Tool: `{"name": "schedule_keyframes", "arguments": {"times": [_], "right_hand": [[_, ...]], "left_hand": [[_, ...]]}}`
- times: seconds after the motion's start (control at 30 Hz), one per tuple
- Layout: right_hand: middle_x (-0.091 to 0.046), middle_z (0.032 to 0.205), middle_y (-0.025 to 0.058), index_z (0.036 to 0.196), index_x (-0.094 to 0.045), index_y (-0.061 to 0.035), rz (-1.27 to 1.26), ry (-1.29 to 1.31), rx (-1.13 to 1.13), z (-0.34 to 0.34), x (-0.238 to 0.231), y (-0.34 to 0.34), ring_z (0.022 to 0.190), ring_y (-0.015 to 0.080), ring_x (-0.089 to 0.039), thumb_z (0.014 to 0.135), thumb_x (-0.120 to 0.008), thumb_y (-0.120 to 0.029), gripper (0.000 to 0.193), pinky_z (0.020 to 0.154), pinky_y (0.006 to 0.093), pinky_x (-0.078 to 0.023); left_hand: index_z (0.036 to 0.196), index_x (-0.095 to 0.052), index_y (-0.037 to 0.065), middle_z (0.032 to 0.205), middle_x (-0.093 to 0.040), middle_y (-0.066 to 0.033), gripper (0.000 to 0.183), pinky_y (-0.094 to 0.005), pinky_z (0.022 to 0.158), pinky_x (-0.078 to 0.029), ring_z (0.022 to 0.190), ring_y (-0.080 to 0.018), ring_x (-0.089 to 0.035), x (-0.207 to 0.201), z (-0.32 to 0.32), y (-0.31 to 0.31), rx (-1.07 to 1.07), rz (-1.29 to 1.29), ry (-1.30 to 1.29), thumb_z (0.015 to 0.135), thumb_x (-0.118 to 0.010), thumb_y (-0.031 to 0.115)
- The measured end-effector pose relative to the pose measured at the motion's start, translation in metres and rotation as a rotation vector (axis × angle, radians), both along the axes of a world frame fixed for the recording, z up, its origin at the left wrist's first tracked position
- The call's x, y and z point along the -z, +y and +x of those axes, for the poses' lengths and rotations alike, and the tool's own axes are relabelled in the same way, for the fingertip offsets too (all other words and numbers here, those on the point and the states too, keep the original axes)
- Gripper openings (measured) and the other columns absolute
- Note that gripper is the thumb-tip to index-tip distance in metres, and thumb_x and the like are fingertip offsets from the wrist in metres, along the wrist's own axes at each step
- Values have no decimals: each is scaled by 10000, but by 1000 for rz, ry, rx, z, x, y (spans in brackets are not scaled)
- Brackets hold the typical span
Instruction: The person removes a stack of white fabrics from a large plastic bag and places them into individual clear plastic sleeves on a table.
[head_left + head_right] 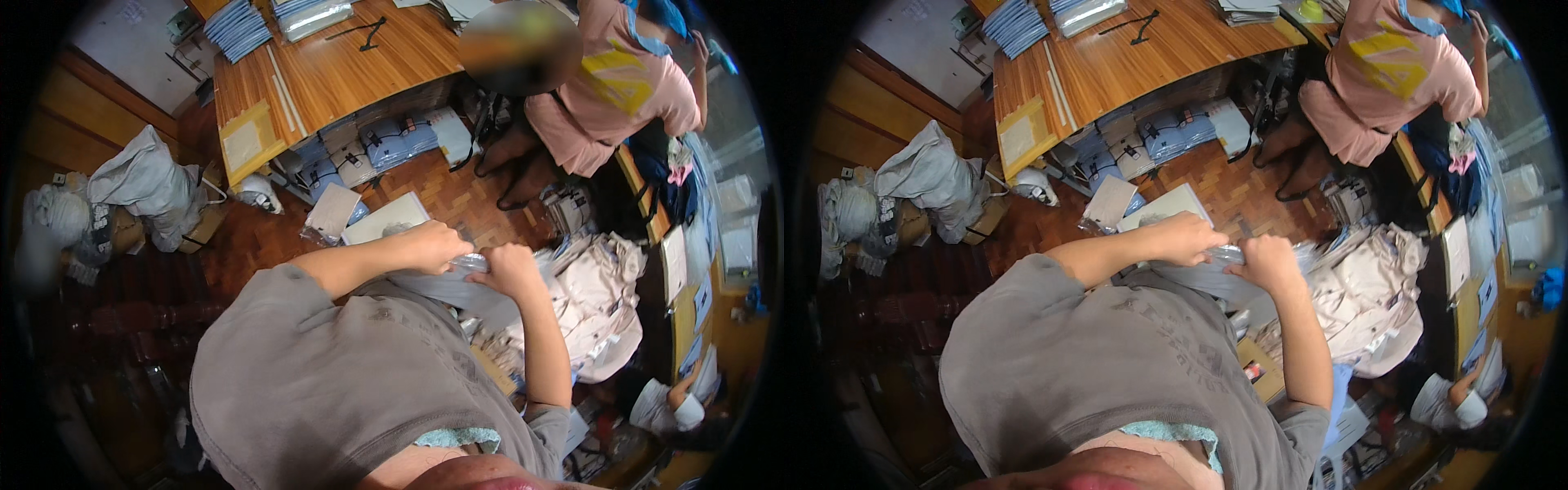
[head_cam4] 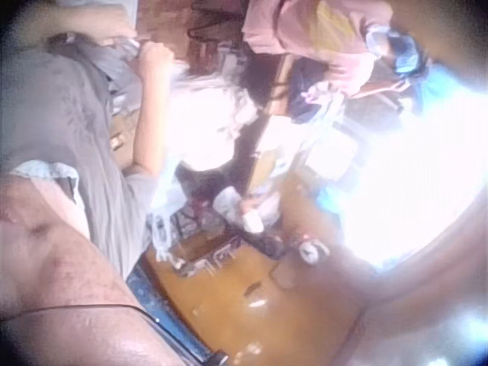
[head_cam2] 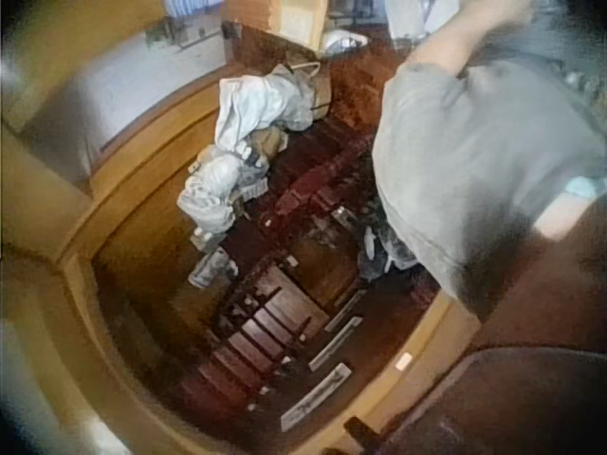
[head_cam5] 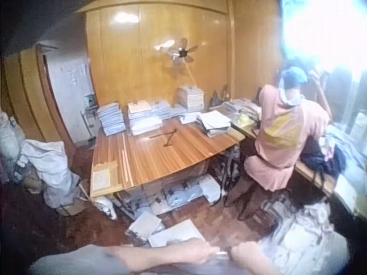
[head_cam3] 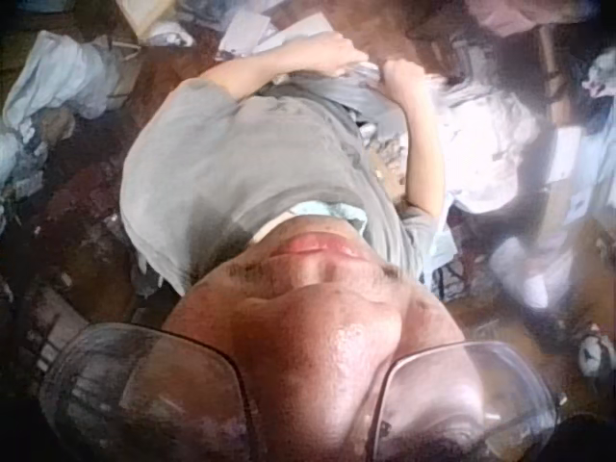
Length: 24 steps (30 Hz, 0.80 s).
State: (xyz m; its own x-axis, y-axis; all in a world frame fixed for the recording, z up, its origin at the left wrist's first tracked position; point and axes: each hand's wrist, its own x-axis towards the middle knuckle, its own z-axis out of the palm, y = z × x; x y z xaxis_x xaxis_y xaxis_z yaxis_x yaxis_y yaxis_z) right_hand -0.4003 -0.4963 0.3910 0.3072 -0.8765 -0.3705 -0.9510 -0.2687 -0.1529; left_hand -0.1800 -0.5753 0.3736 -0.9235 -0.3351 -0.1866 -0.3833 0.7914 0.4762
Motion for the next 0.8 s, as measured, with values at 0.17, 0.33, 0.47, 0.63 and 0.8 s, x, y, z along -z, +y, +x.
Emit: {"name": "schedule_keyframes", "arguments": {"times": [0.17,0.33,0.47,0.63,0.8], "right_hand": [[-749,741,157,861,-776,-77,-231,-144,-66,-44,38,-75,734,356,-768,910,-786,-520,445,688,484,-610],[-705,674,188,796,-754,-42,-386,-296,38,-105,41,-193,657,410,-729,948,-764,-509,490,630,508,-590],[-709,674,204,933,-795,20,-332,-579,289,-177,37,-268,577,378,-697,939,-822,-455,475,583,454,-533],[-723,766,18,1004,-801,55,-14,-1090,515,-176,23,-378,680,67,-587,967,-855,-329,389,607,295,-486],[-748,855,26,1041,-801,46,319,-1203,330,-91,35,-523,743,90,-626,977,-842,-364,416,654,289,-519]], "left_hand": [[1084,-692,105,880,-761,-185,280,-529,770,-579,903,-394,-756,-11,-57,-92,13,-149,-125,831,-785,178],[1292,-676,102,1458,-609,-225,596,-500,1126,-489,1392,-382,-562,8,-80,-204,-176,-545,411,778,-902,302],[1580,-421,38,1625,-377,-286,1073,-590,1218,-362,1476,-487,-409,22,-80,-259,-980,-542,736,737,-964,421],[1686,-152,-83,1695,-341,-283,1267,-477,1295,-297,1565,-392,-358,76,-85,-291,-1274,890,849,864,-896,531],[1472,-551,-58,1440,-649,-204,705,-407,1120,-479,1324,-293,-613,74,-49,-317,-1617,813,1262,929,-881,247]]}}
